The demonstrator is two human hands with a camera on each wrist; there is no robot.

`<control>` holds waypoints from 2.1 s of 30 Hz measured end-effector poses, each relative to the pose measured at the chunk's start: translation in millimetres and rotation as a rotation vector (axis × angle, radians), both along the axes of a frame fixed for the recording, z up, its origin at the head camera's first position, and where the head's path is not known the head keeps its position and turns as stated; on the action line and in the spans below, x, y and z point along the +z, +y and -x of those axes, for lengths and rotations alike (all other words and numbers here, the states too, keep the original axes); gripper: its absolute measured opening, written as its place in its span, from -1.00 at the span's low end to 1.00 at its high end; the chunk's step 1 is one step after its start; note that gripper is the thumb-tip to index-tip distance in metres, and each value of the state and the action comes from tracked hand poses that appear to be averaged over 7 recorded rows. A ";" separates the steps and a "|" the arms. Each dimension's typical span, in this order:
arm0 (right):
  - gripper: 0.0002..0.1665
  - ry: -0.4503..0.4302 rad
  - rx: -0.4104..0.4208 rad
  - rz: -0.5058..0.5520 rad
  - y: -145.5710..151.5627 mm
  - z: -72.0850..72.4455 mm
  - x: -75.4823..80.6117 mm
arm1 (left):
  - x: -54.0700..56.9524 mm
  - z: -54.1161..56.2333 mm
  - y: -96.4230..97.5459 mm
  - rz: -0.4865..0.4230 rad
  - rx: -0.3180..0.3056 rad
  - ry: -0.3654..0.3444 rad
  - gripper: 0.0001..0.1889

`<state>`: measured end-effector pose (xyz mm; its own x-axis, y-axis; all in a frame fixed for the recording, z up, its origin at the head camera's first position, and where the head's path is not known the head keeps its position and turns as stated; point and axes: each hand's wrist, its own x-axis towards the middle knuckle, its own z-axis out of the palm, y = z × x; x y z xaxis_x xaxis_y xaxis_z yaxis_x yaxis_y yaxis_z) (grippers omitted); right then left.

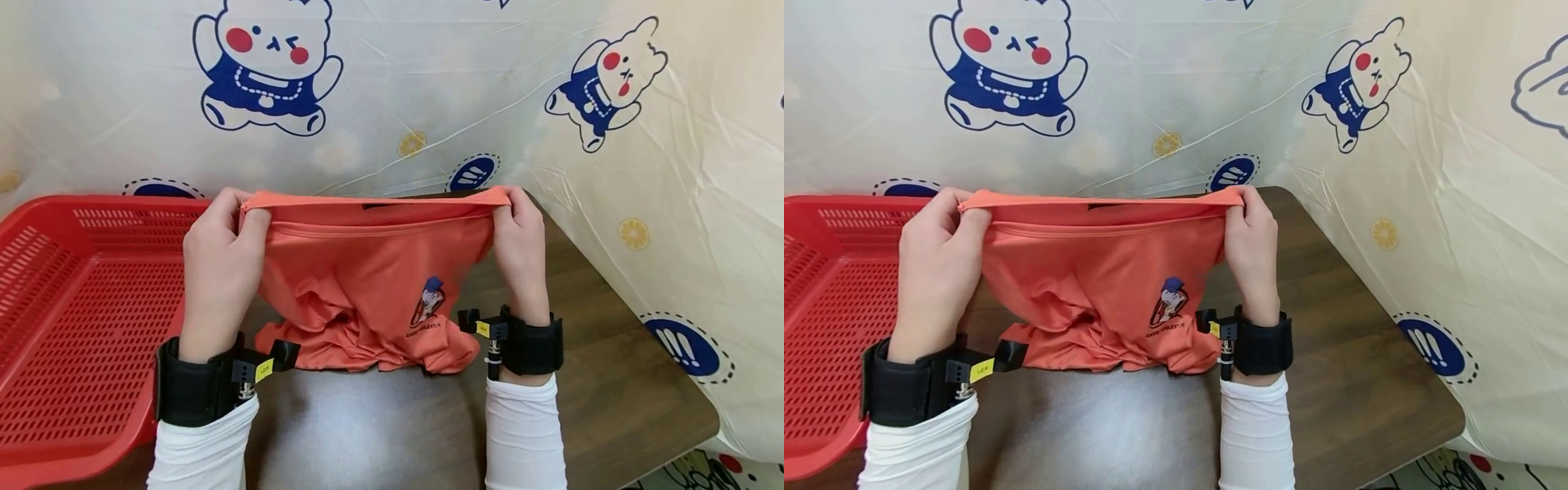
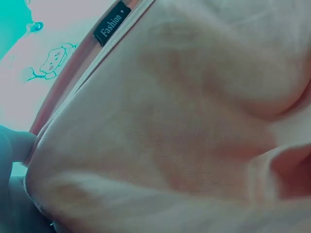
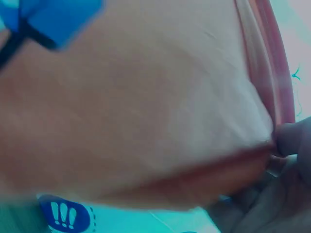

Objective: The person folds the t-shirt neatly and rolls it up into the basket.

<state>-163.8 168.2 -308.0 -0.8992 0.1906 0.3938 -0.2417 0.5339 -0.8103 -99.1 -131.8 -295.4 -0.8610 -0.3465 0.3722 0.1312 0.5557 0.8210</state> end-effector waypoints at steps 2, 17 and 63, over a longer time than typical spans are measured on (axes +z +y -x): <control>-0.65 0.012 -0.004 0.006 -1.9 0.5 -0.7 | 0.9 -0.4 -0.1 -0.005 0.016 0.016 -0.74; -0.69 -0.005 -0.071 -0.029 -5.1 3.0 -2.3 | 0.5 0.3 -3.0 -0.079 0.026 0.051 -0.79; -0.75 0.143 0.438 -0.379 -36.9 -25.1 9.2 | -7.6 3.5 23.2 0.268 -0.284 -0.163 -0.70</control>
